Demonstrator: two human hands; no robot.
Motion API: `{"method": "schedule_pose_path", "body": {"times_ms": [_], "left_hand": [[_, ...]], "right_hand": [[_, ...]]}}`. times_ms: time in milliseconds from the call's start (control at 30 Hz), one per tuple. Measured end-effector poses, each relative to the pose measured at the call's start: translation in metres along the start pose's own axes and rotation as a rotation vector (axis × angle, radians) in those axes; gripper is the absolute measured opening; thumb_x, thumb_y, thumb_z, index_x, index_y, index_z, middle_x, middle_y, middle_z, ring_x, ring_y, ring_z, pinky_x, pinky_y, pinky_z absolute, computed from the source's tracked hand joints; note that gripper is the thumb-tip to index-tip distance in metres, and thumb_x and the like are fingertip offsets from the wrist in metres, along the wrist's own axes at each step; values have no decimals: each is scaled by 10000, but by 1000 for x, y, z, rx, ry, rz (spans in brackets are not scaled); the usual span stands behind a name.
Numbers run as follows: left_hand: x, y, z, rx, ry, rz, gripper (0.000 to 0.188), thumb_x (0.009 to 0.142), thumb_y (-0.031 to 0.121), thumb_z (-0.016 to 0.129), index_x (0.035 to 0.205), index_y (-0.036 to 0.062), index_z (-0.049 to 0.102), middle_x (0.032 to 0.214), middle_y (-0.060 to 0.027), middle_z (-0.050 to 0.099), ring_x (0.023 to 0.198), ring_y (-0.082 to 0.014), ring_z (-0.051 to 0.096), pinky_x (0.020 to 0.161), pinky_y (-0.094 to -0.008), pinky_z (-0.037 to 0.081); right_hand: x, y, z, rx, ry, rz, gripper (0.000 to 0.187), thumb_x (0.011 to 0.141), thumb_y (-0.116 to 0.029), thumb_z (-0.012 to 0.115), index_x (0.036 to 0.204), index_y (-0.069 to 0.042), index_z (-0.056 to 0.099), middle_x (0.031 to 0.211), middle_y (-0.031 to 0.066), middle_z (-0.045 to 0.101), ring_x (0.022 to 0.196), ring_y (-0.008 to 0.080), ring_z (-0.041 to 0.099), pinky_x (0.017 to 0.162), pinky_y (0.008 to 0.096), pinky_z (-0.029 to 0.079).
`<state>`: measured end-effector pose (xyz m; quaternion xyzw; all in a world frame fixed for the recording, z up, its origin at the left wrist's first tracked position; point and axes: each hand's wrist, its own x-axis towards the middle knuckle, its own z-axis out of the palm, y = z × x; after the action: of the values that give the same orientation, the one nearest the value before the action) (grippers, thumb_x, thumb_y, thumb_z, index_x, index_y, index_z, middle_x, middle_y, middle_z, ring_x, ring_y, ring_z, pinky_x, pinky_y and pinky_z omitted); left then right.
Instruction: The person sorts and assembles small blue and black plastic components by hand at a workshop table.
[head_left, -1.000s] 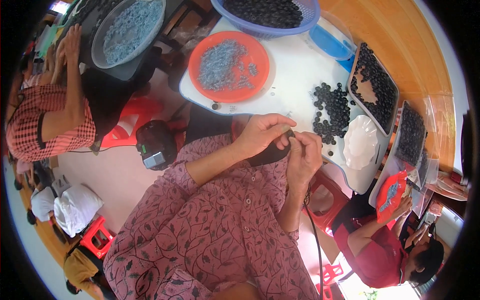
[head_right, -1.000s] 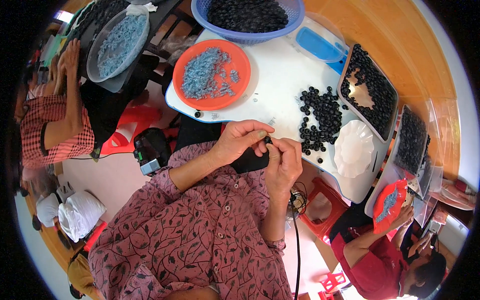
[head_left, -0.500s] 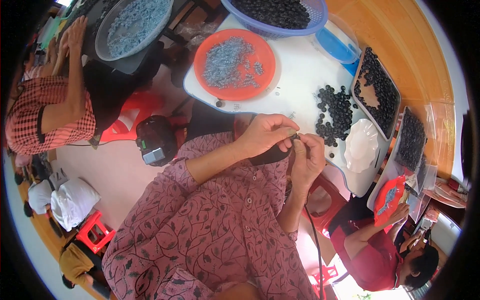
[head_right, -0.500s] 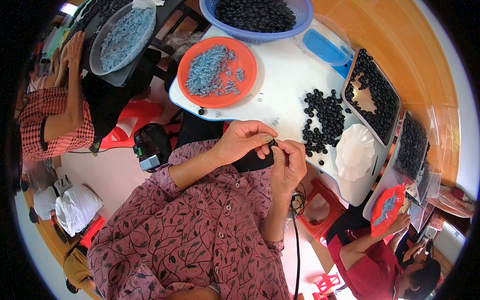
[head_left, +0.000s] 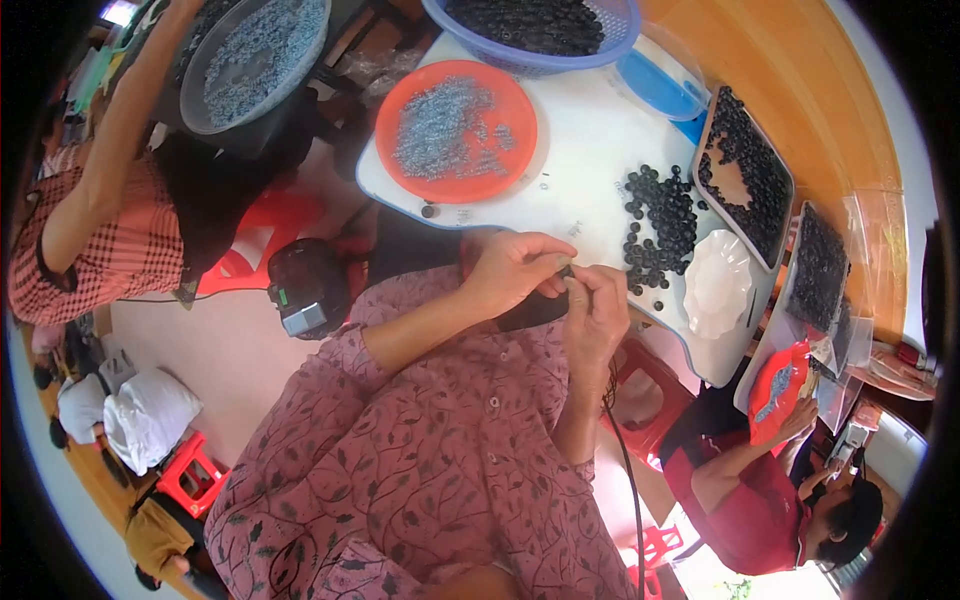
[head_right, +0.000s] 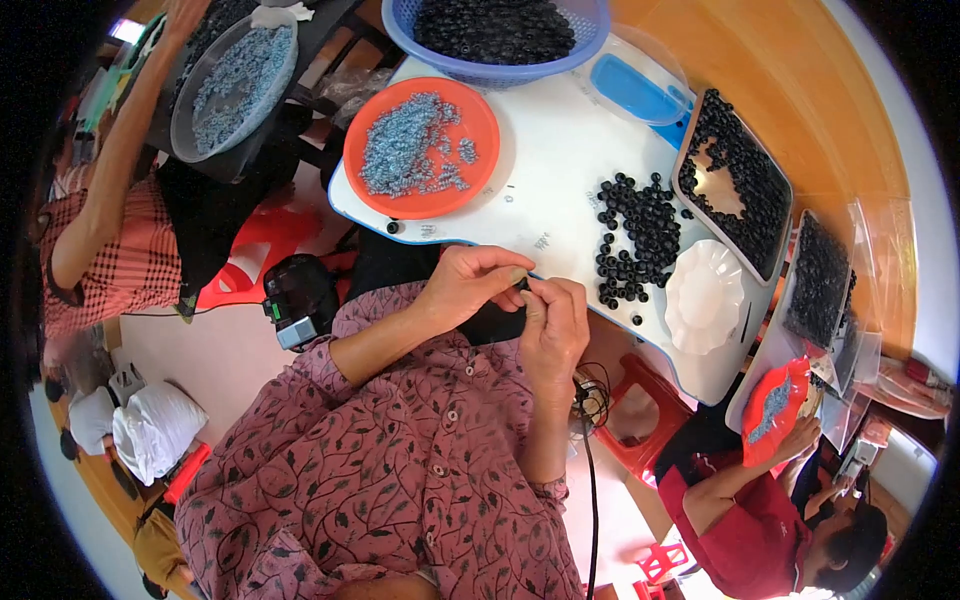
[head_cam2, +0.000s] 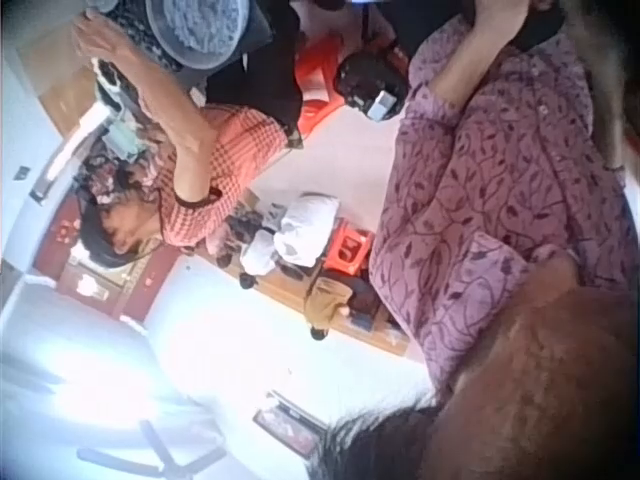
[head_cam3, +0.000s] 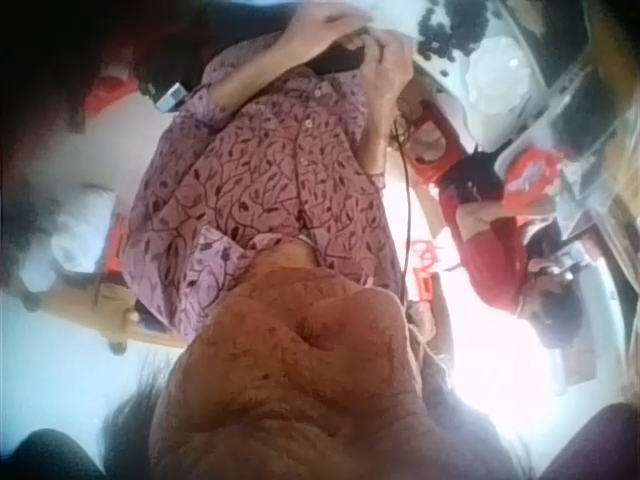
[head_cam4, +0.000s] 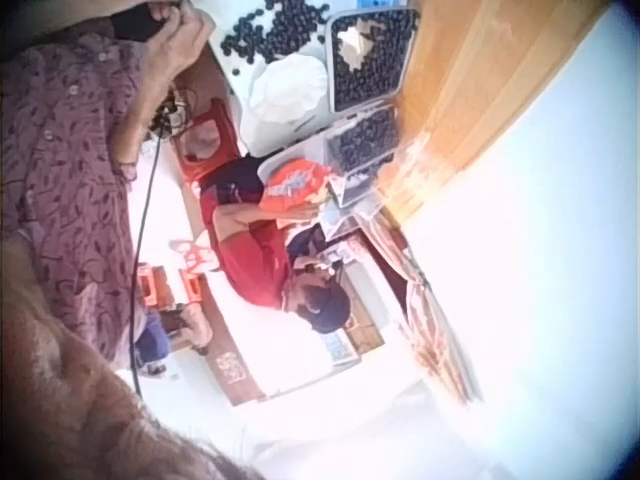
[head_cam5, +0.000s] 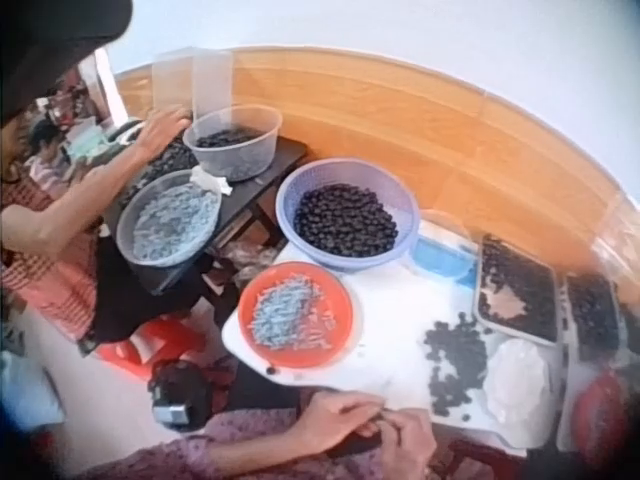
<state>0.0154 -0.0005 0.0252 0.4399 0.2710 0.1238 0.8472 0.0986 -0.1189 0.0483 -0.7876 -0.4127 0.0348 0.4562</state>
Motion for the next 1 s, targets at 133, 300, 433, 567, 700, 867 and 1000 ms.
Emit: {"method": "schedule_pose_path", "body": {"times_ms": [133,300,433,567,700,867,1000], "left_hand": [[-1,-6,-3,43,-6,26,214,912,104,641,1058,-52,660,842,-73,675,682,-110,635,622,-224,538],[0,-8,-6,83,-18,19,244,871,96,698,1048,-67,660,844,-64,673,694,-101,629,629,-221,530],[2,-19,-14,19,-68,-4,222,878,74,682,1045,-71,659,845,-77,676,716,-109,637,637,-221,533],[2,-17,-14,-36,-84,-66,205,891,45,652,1056,-77,653,862,-92,676,710,-126,638,659,-240,551],[4,-13,-14,-116,-106,-99,235,900,39,634,1103,-79,632,915,-110,678,713,-140,644,679,-270,575],[8,-18,-20,-251,-148,-101,246,914,50,616,1130,-69,618,964,-122,672,760,-139,644,684,-269,576],[11,-22,-22,-394,-183,-104,236,923,74,614,1122,-51,616,955,-112,667,743,-119,622,675,-260,557]], "right_hand": [[-4,2,6,-7,-40,37,127,823,40,656,928,-13,608,895,123,583,764,262,612,647,342,509],[-9,6,12,90,-50,158,108,840,37,649,936,-5,623,898,101,582,760,214,609,653,310,509],[-11,7,11,158,-111,231,133,847,41,654,972,-2,641,916,61,579,780,133,604,683,257,508],[-14,8,10,241,-96,296,142,852,43,647,988,1,645,922,56,590,807,113,595,717,243,495],[-17,12,10,421,16,388,128,873,40,624,995,7,644,934,33,621,813,91,579,753,222,471],[-19,14,10,558,91,437,134,884,32,615,1013,6,642,894,10,626,781,68,559,709,193,449],[-20,17,11,551,132,483,143,876,46,613,1009,4,645,901,2,601,782,56,537,690,186,439]]}}
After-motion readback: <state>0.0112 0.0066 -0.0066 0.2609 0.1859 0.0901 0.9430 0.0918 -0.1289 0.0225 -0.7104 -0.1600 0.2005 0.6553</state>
